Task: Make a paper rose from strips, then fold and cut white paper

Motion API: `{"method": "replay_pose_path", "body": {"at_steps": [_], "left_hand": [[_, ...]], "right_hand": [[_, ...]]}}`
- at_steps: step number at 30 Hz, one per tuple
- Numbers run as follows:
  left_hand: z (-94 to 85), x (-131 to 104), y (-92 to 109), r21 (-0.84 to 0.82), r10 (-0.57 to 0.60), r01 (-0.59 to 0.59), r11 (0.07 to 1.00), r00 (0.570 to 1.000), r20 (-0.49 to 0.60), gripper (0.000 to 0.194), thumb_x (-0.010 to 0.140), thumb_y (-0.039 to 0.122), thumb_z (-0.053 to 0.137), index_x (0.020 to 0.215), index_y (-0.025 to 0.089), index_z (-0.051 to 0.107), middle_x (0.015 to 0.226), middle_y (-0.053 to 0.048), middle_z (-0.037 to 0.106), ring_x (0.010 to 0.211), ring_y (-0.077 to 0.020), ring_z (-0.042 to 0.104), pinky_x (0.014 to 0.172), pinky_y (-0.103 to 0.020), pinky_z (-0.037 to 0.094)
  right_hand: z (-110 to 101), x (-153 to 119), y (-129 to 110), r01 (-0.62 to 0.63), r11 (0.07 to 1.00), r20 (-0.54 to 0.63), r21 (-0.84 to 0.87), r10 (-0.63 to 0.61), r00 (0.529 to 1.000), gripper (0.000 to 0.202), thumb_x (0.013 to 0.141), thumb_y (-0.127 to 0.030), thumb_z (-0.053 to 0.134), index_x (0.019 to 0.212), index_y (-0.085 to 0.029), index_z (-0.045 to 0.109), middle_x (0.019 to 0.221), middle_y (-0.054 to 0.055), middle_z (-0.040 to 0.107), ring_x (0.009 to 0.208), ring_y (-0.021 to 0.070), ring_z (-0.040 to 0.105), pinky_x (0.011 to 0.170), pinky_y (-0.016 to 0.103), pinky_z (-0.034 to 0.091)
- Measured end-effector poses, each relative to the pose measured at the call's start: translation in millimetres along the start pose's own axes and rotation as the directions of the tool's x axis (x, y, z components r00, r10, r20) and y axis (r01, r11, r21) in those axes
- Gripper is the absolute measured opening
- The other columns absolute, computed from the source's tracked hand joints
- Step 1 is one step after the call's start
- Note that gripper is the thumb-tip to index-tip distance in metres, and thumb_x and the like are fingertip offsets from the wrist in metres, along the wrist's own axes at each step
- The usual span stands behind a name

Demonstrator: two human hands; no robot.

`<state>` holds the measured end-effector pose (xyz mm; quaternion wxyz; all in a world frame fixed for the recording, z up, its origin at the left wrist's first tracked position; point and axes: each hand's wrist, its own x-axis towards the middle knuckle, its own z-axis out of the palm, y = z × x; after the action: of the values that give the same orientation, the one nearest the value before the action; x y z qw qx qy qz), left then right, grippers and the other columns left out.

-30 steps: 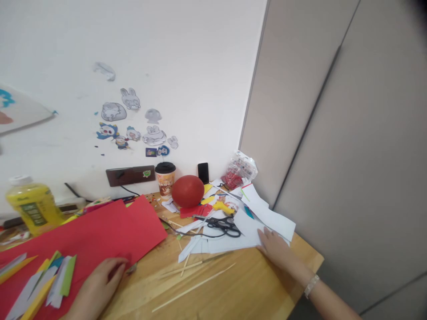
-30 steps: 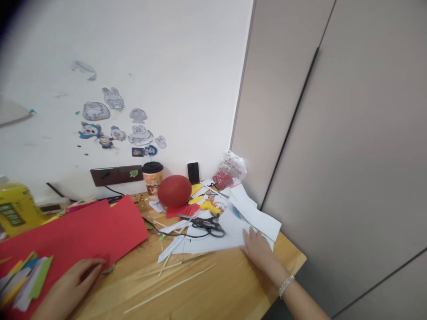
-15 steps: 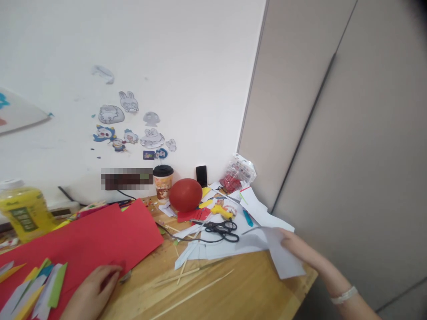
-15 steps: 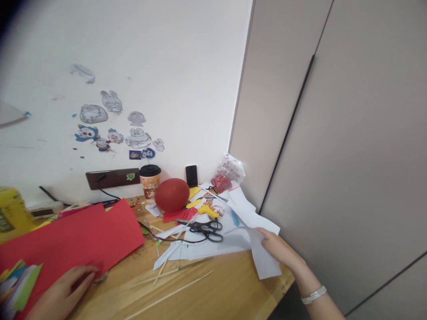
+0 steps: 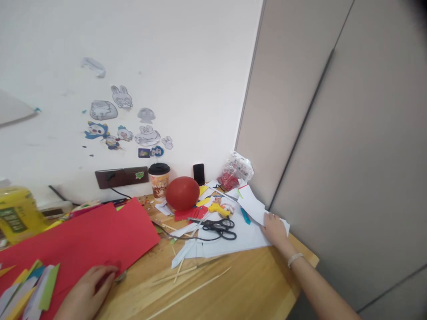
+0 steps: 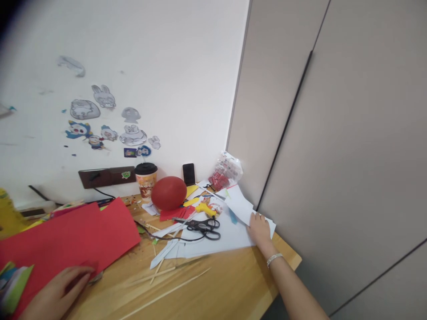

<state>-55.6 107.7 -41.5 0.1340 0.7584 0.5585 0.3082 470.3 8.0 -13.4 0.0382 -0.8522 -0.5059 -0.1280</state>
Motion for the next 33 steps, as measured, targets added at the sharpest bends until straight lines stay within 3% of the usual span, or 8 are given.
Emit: {"method": "replay_pose_path", "body": {"at_steps": [7,11,14,19,22,25,28,33], "left_hand": [[1.9,-1,1,0.012,0.044,-0.044,0.999,0.998,-0.034,0.022,0.073,0.039,0.043,0.068,0.03,0.063,0.076,0.0,0.072,0.077,-0.0225,0.066,0.075,-0.036,0.051],[-2.5,-3,8,0.054,0.047,-0.045,0.997,0.999,-0.024,0.024,0.075,0.037,0.042,0.07,0.026,0.063,0.078,-0.003,0.072,0.079,-0.0227,0.065,0.076,-0.036,0.051],[-3.8,-6,19,0.097,0.108,-0.104,0.99,0.993,-0.038,0.027,0.077,0.036,0.042,0.075,0.021,0.064,0.082,-0.008,0.072,0.079,-0.0238,0.065,0.076,-0.037,0.052],[12.5,-18,70,0.107,0.328,-0.327,0.939,0.945,0.009,0.03,0.082,0.034,0.041,0.083,0.018,0.066,0.085,-0.01,0.071,0.081,-0.0239,0.064,0.076,-0.037,0.052],[30.4,-26,117,0.059,0.469,-0.481,0.875,0.871,0.149,0.029,0.086,0.027,0.039,0.088,0.019,0.066,0.091,-0.01,0.069,0.087,-0.0229,0.062,0.08,-0.037,0.05],[50.0,-25,159,0.009,0.489,-0.517,0.856,0.816,0.307,0.031,0.089,0.022,0.035,0.101,0.018,0.063,0.103,-0.01,0.066,0.097,-0.0219,0.058,0.089,-0.036,0.045],[69.6,-14,185,0.058,0.396,-0.457,0.887,0.82,0.412,0.033,0.087,0.019,0.037,0.108,0.012,0.061,0.114,-0.013,0.062,0.107,-0.0243,0.054,0.096,-0.036,0.039],[90.9,9,197,0.109,0.325,-0.395,0.912,0.859,0.395,0.027,0.079,0.014,0.045,0.099,0.01,0.063,0.109,-0.016,0.063,0.105,-0.026,0.054,0.093,-0.036,0.04]], "right_hand": [[2,31,3,0.088,0.995,0.012,-0.037,-0.088,0.996,0.022,0.089,-0.03,0.05,0.102,-0.014,0.057,0.099,0.006,0.061,0.089,0.0179,0.059,0.077,0.037,0.048],[-6,35,-11,0.171,0.985,-0.034,0.033,-0.169,0.985,0.023,0.09,-0.028,0.046,0.098,-0.009,0.058,0.099,0.016,0.061,0.094,0.0253,0.057,0.08,0.04,0.044],[-15,18,-32,0.3,0.946,-0.081,0.12,-0.292,0.953,0.028,0.09,-0.025,0.042,0.111,-0.01,0.054,0.114,0.019,0.055,0.104,0.0279,0.051,0.089,0.043,0.038],[-22,-26,-71,0.607,0.733,-0.03,0.307,-0.63,0.776,0.033,0.075,-0.04,0.065,0.103,-0.025,0.061,0.111,0.005,0.06,0.101,0.0209,0.053,0.087,0.029,0.041],[-21,-37,-81,0.606,0.707,-0.031,0.364,-0.641,0.767,0.043,0.073,-0.043,0.066,0.11,-0.021,0.06,0.115,0.01,0.056,0.103,0.0237,0.051,0.088,0.033,0.041],[-21,-36,-81,0.601,0.696,-0.028,0.394,-0.644,0.764,0.054,0.072,-0.05,0.065,0.116,-0.02,0.058,0.12,0.012,0.053,0.107,0.0265,0.048,0.091,0.037,0.039],[-23,-35,-79,0.609,0.682,-0.03,0.405,-0.656,0.754,0.058,0.073,-0.054,0.061,0.119,-0.019,0.056,0.12,0.013,0.052,0.107,0.0275,0.048,0.091,0.038,0.039],[-29,-34,-80,0.638,0.652,-0.047,0.409,-0.684,0.728,0.042,0.083,-0.045,0.053,0.117,-0.02,0.057,0.117,0.011,0.055,0.103,0.0248,0.049,0.09,0.037,0.04]]}}
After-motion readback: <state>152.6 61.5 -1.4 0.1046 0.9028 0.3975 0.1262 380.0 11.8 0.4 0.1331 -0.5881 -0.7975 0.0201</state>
